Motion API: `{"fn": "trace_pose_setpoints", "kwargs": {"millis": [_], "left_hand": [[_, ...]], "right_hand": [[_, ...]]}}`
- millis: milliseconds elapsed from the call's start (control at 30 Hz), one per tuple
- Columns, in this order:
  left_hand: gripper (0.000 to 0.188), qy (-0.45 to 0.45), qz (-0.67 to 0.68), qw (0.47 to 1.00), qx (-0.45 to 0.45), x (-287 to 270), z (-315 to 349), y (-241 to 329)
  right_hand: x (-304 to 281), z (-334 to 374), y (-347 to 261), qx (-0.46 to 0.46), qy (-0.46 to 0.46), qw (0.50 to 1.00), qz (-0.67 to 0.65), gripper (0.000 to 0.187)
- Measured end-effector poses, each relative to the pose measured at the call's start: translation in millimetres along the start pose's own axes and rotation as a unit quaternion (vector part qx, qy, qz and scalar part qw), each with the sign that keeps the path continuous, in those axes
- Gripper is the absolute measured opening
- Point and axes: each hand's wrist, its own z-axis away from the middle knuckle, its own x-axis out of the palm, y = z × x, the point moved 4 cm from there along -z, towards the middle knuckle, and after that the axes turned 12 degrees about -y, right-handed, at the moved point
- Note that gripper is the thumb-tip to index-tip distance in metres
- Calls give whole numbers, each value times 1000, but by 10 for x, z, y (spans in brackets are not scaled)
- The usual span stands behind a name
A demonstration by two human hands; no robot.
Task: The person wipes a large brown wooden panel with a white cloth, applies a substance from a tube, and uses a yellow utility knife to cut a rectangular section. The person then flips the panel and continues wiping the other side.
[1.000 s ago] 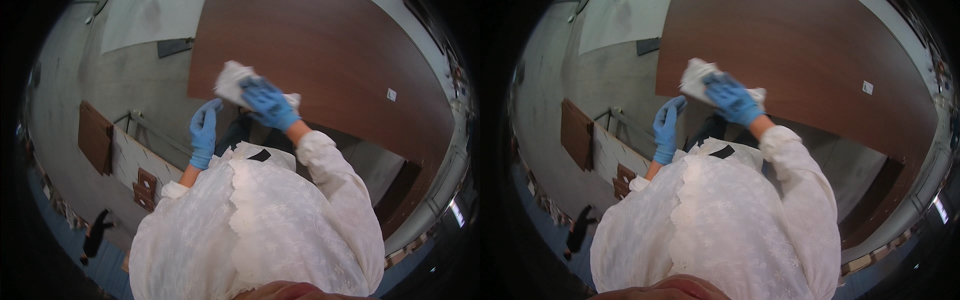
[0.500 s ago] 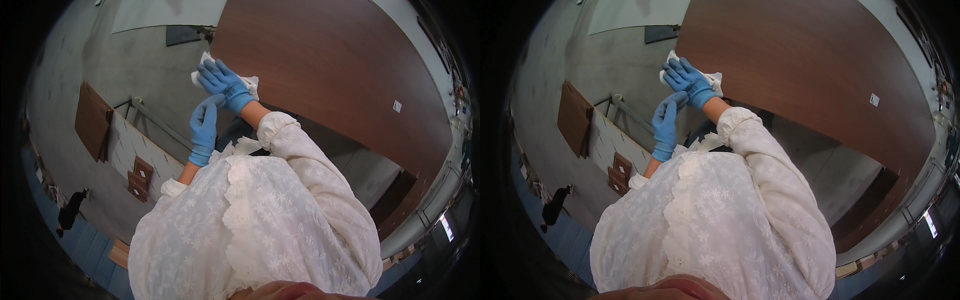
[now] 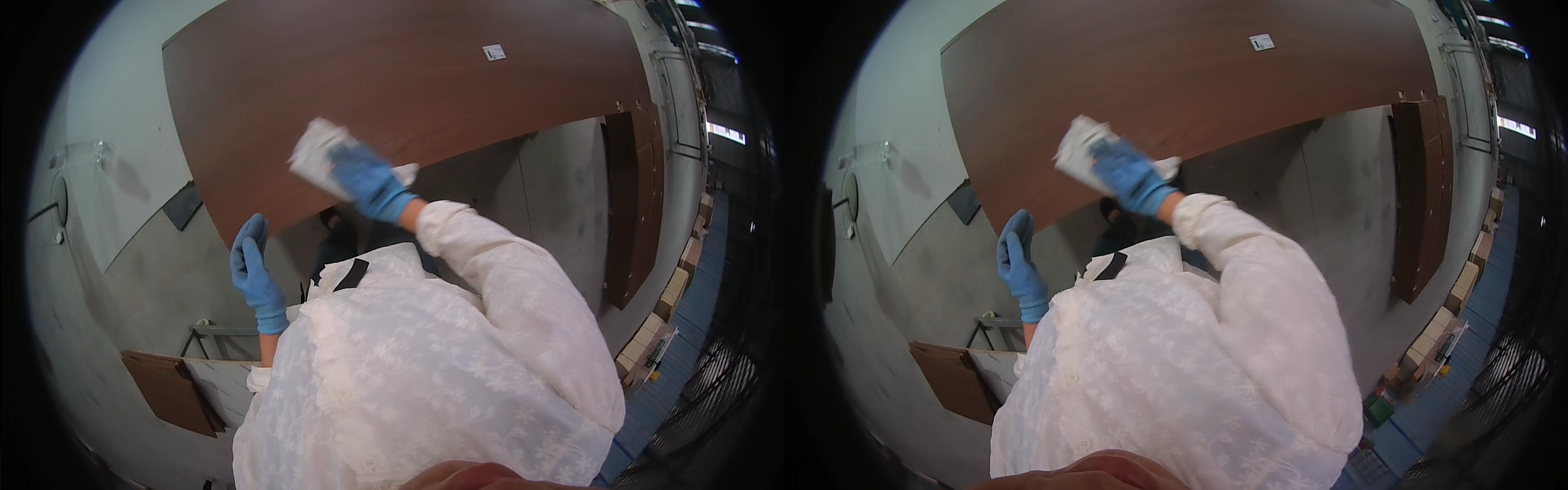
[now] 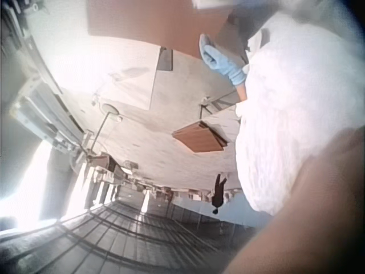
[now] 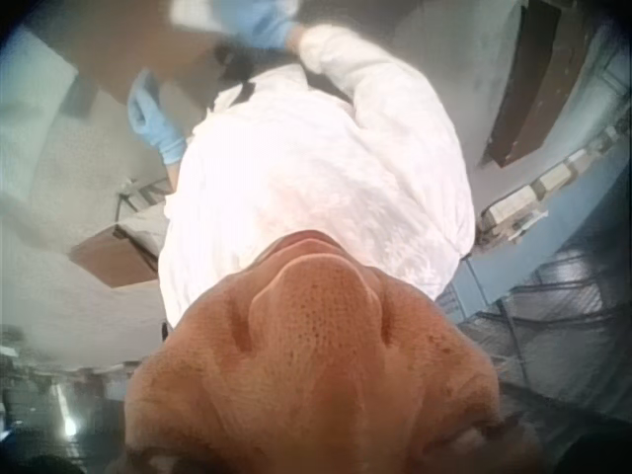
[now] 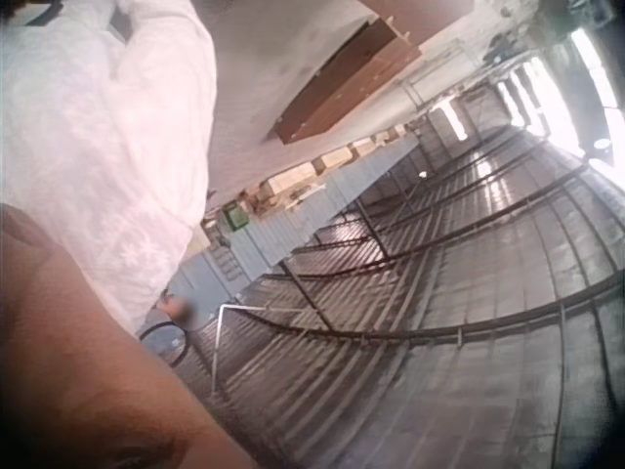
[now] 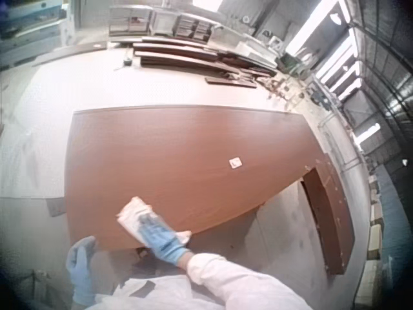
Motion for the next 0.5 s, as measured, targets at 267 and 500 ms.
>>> {"fn": "trace_pose_setpoints", "kwargs": {"millis": [267, 500], "left_hand": [[37, -9, -56, 998, -1, -12, -123, 182], [36, -7, -20, 1000, -10, 9, -223, 214]], "right_hand": [[825, -1303, -1728, -227, -107, 963, 98, 47], [58, -1214, -338, 20, -46, 992, -113, 56]]}}
